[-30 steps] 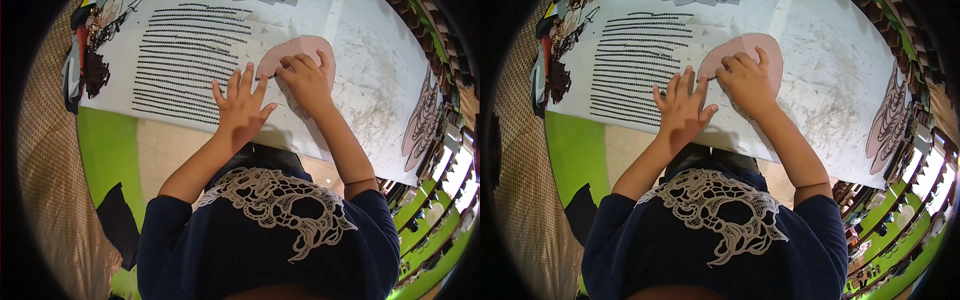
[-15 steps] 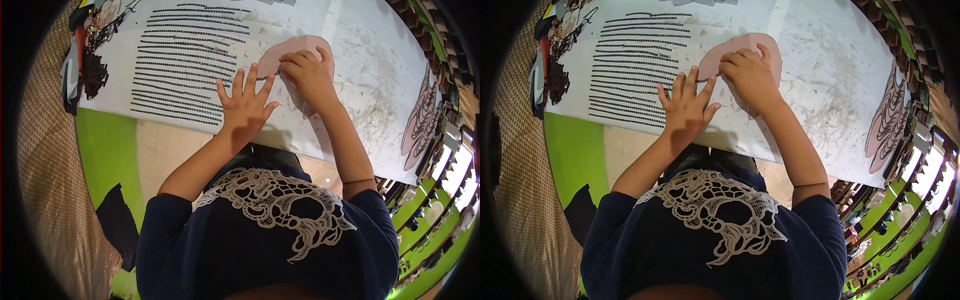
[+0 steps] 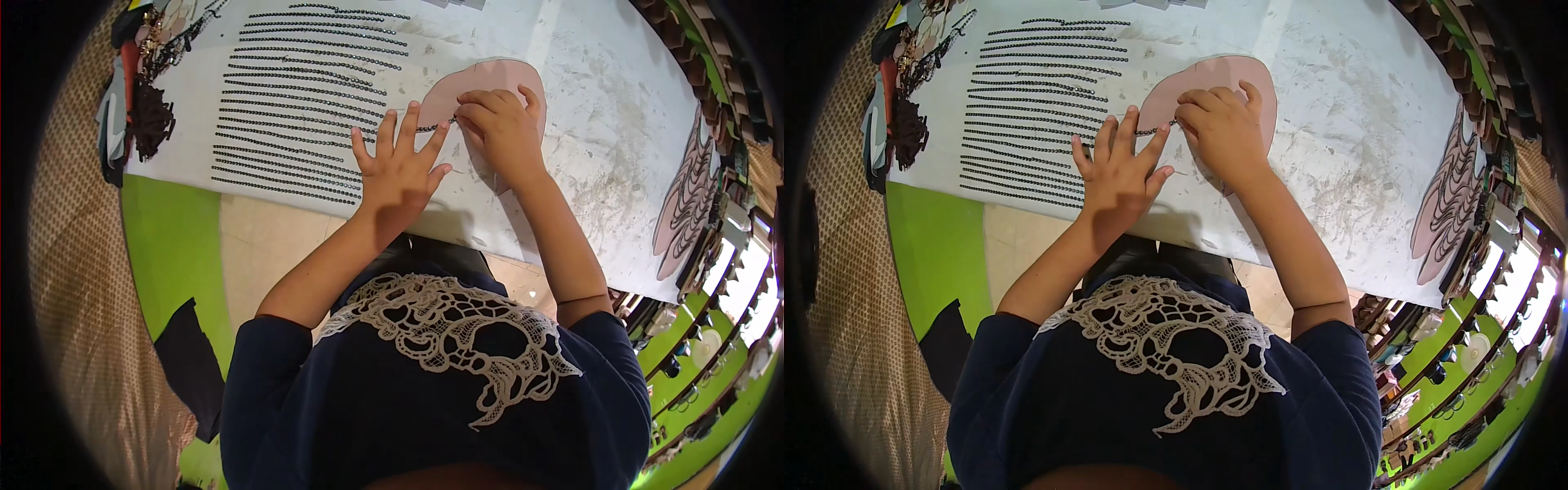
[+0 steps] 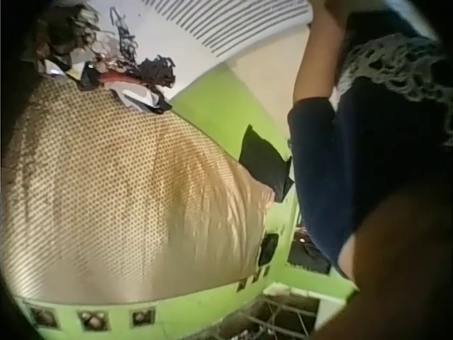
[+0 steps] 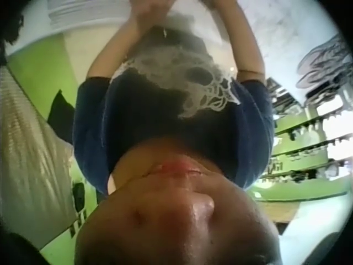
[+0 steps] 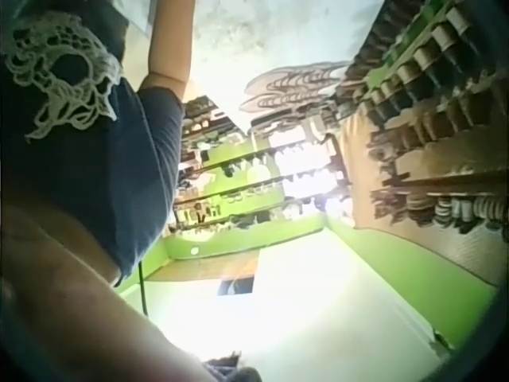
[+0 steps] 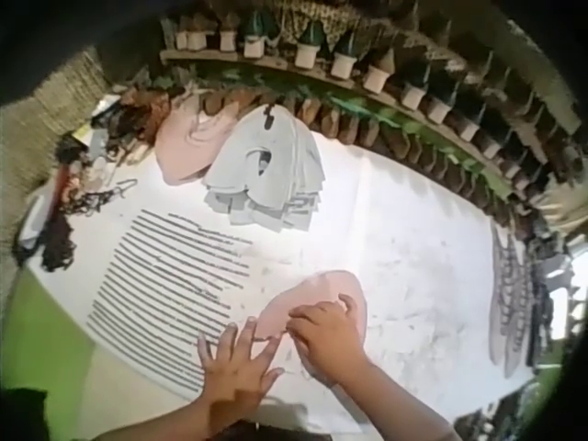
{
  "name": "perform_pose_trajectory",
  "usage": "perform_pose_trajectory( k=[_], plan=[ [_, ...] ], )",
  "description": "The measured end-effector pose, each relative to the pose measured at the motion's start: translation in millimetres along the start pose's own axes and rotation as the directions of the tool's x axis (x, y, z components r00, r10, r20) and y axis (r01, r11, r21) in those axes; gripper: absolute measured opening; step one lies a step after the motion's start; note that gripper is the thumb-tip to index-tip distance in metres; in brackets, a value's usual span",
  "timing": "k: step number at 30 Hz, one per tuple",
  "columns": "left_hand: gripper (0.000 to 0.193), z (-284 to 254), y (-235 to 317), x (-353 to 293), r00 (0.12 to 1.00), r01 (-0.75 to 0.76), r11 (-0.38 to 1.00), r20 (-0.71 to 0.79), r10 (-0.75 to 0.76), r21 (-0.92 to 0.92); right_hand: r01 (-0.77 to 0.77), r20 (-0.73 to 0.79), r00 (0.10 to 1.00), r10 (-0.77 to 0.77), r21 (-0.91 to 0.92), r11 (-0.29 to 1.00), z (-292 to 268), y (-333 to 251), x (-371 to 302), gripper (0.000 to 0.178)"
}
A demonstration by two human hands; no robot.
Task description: Manually placing and aligning shoe upper components on a workspace for assembly.
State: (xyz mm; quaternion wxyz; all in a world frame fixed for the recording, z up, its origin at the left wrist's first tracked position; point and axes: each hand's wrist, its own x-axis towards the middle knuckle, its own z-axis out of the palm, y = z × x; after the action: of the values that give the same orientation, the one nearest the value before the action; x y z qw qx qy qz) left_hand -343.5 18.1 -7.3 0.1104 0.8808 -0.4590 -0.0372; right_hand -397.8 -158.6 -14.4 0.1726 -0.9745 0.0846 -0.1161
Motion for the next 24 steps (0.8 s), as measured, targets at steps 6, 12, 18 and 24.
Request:
perform_pose_trajectory(
  k=[6,12,18,24],
  plan=[
    [0.057,-3.8,-8.2,-4.6,0.998,0.001,0.999,0.062,0.002,-0.048,-0.078,-0.100,0.992,0.077,-0.008,0.997,3.6,-6.2,-14.7,0.015],
    [0.059,-8.1,-13.7,-10.6,0.994,0.076,0.996,0.075,-0.079,0.036,-0.039,-0.081,0.996,0.032,-0.087,0.995,3.5,-14.6,-28.8,0.022],
    [0.060,-10.1,-12.6,-8.8,0.995,0.064,0.992,0.075,-0.072,0.109,-0.129,-0.055,0.991,0.122,-0.169,0.977,3.3,-24.7,-35.2,0.030],
    [0.060,-5.7,-13.0,-11.1,0.994,0.064,0.994,0.080,-0.071,0.083,-0.235,-0.052,0.965,0.255,0.249,0.940,8.8,-0.8,-38.8,0.028]
  ],
)
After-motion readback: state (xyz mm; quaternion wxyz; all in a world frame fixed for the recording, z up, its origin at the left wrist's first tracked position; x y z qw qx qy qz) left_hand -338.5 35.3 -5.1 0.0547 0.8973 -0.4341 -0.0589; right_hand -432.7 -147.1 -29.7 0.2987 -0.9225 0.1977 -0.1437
